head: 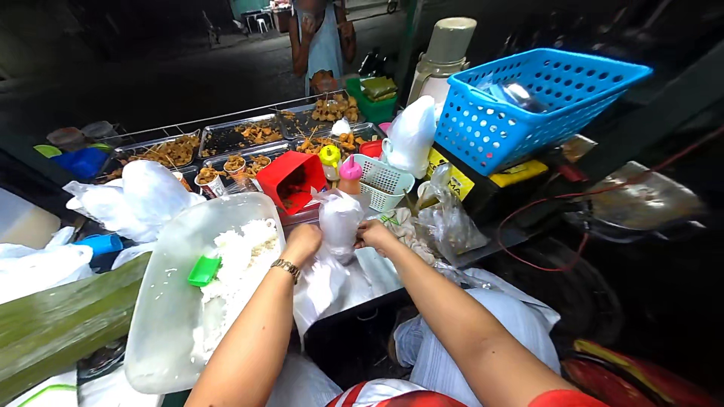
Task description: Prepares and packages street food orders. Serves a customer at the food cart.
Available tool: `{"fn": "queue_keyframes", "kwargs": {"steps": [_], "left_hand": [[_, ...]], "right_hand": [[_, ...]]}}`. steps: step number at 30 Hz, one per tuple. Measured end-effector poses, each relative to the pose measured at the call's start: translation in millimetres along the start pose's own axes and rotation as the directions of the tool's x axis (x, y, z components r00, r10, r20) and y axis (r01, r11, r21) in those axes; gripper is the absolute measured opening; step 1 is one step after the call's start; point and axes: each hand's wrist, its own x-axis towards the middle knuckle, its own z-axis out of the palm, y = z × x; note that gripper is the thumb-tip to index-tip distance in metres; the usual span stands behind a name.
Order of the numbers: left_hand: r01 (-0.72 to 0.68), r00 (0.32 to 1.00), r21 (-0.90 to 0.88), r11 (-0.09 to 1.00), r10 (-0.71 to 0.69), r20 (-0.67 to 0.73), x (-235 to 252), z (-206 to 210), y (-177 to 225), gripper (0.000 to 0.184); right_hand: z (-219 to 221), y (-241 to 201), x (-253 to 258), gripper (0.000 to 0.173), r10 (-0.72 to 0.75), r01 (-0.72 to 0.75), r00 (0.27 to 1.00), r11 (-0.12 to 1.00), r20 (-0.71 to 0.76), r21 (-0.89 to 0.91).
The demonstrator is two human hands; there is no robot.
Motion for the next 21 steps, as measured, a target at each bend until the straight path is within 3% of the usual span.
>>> {"fn": "queue_keyframes", "kwargs": {"steps": [3, 5, 7, 9, 12, 15, 17, 21], "left_hand": [[-0.174, 0.950, -0.135, 0.975, 0.130, -0.285, -14, -21, 2, 0.039], [-0.366, 0.890, -0.331, 0.870, 0.223, -0.397, -23, -26, 3, 0.038], [-0.515, 0.846, -0.500, 0.696, 0.322, -0.425, -32, -25, 7, 0.037], [-0.580, 0.815, -0.580, 0.572, 0.401, -0.419, -36, -20, 9, 0.037], [-0.601, 0.797, -0.615, 0.511, 0.447, -0.407, -37, -13, 11, 0.035], [-0.581, 0.798, -0.648, 0.493, 0.503, -0.332, -38, -15, 8, 0.017], [-0.563, 0.806, -0.639, 0.524, 0.520, -0.283, -37, -18, 7, 0.029], [-0.565, 0.813, -0.603, 0.563, 0.505, -0.290, -32, -12, 7, 0.011]], "right_hand": [[-28, -28, -22, 0.036, -0.091, 0.084, 0.994, 0.991, -0.065, -0.106], [-40, -44, -42, 0.042, -0.306, 0.272, 0.934, 0.944, -0.184, -0.190], [-39, -54, -66, 0.042, -0.584, 0.547, 0.766, 0.812, -0.269, -0.203], [-31, -60, -88, 0.030, -0.754, 0.740, 0.625, 0.655, -0.202, -0.157], [-11, -59, -105, 0.031, -0.792, 0.768, 0.610, 0.598, -0.020, -0.228], [2, -54, -106, 0.015, -0.823, 0.762, 0.568, 0.534, -0.018, -0.366], [4, -53, -104, 0.016, -0.845, 0.761, 0.534, 0.497, -0.033, -0.417], [7, -50, -104, 0.022, -0.851, 0.753, 0.525, 0.476, -0.021, -0.454]]}}
